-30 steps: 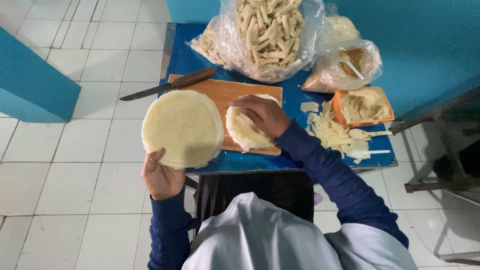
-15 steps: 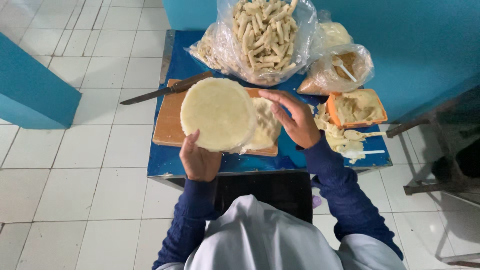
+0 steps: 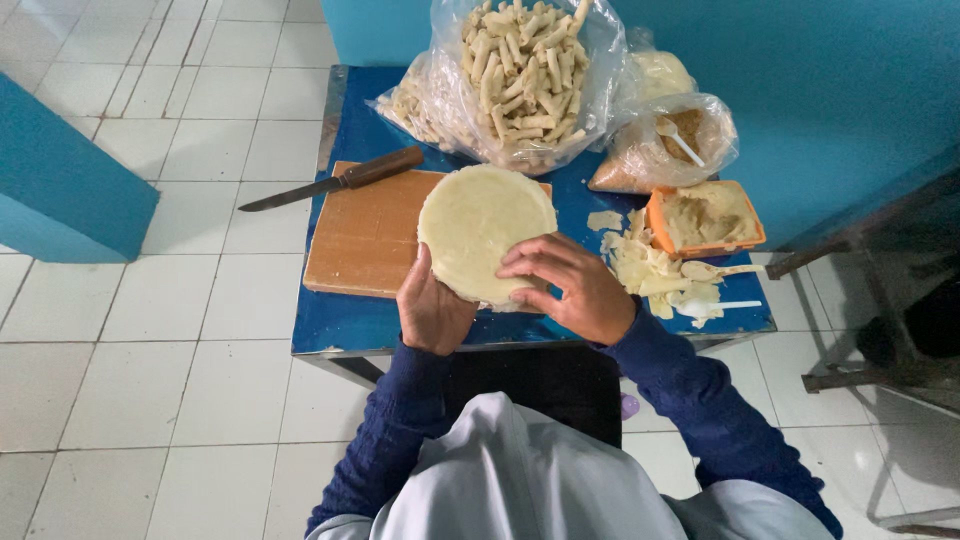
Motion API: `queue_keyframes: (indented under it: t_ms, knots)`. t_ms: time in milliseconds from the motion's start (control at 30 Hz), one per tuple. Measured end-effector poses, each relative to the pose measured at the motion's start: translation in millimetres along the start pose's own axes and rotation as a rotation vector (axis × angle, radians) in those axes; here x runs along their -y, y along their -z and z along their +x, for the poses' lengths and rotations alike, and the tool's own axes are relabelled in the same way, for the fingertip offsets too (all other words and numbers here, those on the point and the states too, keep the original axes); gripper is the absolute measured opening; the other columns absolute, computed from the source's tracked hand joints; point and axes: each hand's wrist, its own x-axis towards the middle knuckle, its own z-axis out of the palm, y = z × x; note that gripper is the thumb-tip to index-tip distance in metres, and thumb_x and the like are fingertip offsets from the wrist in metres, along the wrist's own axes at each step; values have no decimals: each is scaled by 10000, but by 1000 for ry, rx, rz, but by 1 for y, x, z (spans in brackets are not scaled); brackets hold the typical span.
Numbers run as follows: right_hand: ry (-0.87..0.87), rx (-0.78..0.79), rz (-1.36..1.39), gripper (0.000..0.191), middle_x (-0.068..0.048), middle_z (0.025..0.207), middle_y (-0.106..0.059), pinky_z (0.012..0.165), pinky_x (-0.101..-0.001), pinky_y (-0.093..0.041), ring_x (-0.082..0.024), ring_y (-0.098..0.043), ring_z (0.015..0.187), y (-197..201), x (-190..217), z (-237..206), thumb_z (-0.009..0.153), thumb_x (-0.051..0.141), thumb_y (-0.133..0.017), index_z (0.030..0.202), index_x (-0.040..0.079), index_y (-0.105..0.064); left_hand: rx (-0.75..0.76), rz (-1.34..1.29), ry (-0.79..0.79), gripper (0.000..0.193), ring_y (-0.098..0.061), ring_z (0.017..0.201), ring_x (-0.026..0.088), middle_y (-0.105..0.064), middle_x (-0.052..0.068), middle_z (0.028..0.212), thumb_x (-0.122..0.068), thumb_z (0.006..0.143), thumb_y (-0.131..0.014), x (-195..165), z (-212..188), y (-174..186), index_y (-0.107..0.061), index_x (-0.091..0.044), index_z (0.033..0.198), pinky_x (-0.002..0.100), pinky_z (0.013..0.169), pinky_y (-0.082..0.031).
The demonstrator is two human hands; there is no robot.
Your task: The person sits at a small blue table and peels thin translucent sheets off round dough discs, one disc at a time. They lift each peeled sheet, stack the finished sheets on the board, and drop torn scraps onto a growing scrap pile beside an orange container of dough.
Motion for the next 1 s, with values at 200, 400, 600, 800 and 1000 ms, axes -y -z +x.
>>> queue_keyframes:
  t_ms: [200,400,600,800,1000]
  knots:
    - [-100,-80,118,115,-6,1075,-722,862,-304,-573,-188,-718,995,-4,-6,-6,859,80,-804,939,88,-722,9,165,51,626,-523,1396,273,-493,124,1547,-310,1049,-491,0,-2,4,-286,-58,1583,434,1139,-440]
    - [-322,-28,440,67,-40,1066,-725,793,-248,-572,-99,-698,904,-3,-18,-11,956,45,-672,991,23,-724,125,486,3,831,-509,1394,261,-504,137,1499,41,854,-755,7,1,-2,-314,-35,1554,420,1166,-426]
    - [-391,-27,453,76,-32,1055,-736,784,-255,-584,-106,-708,893,-3,-12,-11,973,94,-704,1000,36,-746,62,500,52,823,-532,1368,254,-527,133,1472,58,845,-759,7,0,-8,-330,-29,1542,416,1134,-446]
    - [-186,24,184,230,-30,1087,-667,814,-299,-567,-174,-686,968,9,3,-7,783,131,-828,994,82,-753,87,508,85,831,-517,1385,249,-517,120,1485,60,844,-758,0,-1,-11,-329,-54,1547,421,1134,-455]
    - [-91,-34,-10,109,-19,1074,-685,833,-330,-564,-192,-692,988,2,11,-9,858,84,-792,946,81,-729,118,446,109,847,-515,1393,245,-516,113,1496,72,839,-762,-3,0,-10,-331,-48,1558,413,1141,-452]
